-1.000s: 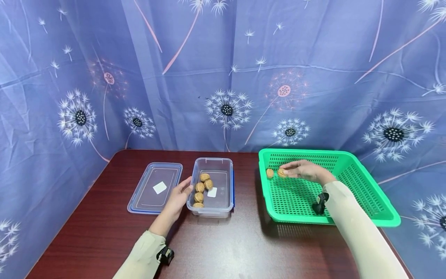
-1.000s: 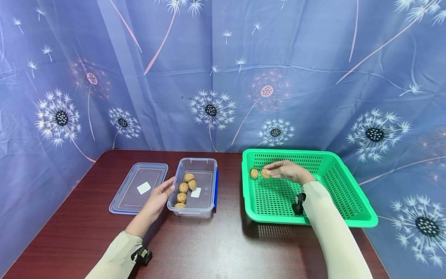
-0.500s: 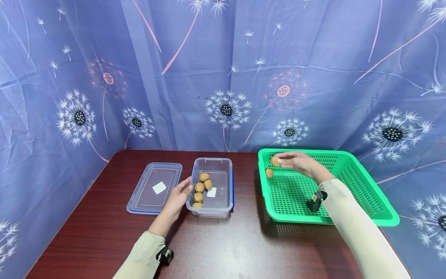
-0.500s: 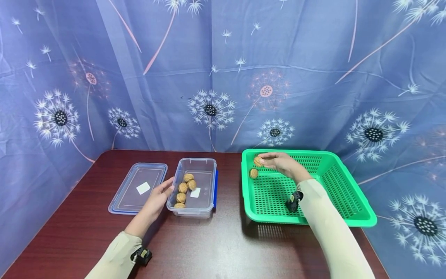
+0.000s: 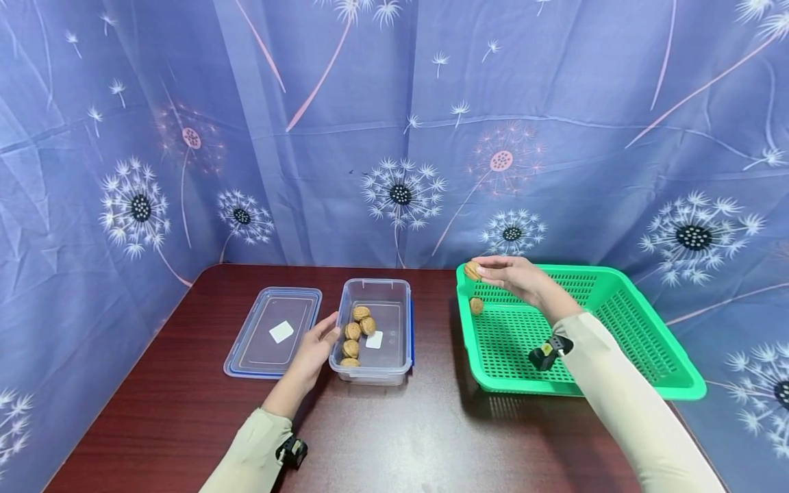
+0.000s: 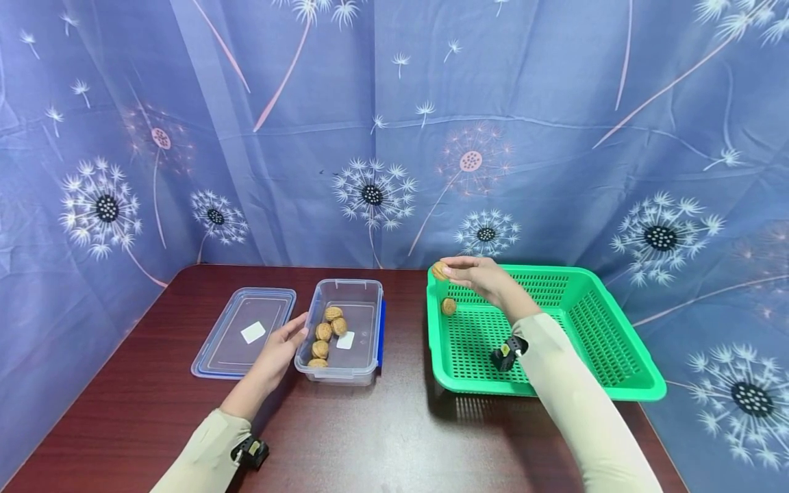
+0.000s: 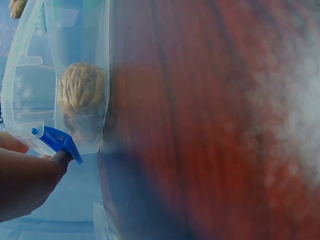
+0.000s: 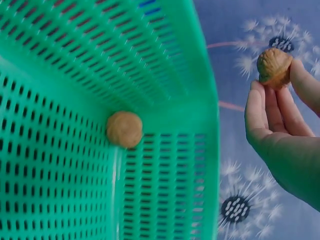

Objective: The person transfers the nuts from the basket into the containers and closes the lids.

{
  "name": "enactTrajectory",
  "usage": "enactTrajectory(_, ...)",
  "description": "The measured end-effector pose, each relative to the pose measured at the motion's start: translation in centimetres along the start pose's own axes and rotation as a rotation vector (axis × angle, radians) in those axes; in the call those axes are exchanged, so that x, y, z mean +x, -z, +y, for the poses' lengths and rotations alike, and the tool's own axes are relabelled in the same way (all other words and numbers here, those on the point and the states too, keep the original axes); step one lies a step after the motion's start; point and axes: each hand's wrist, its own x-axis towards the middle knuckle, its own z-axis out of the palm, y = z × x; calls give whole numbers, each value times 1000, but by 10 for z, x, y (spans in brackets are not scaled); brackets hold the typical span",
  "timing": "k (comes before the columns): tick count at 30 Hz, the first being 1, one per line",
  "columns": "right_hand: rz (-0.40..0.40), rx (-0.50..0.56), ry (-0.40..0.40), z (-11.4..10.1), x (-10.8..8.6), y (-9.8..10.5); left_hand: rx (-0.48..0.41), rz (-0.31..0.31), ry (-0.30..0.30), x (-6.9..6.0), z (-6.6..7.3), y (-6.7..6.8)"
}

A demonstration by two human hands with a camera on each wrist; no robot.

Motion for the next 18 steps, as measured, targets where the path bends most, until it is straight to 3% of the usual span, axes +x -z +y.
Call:
enactTrajectory(12,48,103,24,-18,-4,-38,-10,-2,9,0,-1,1)
enactTrajectory(18,47,96,46,-21,-4,-58,1,1,9,2,-2,1)
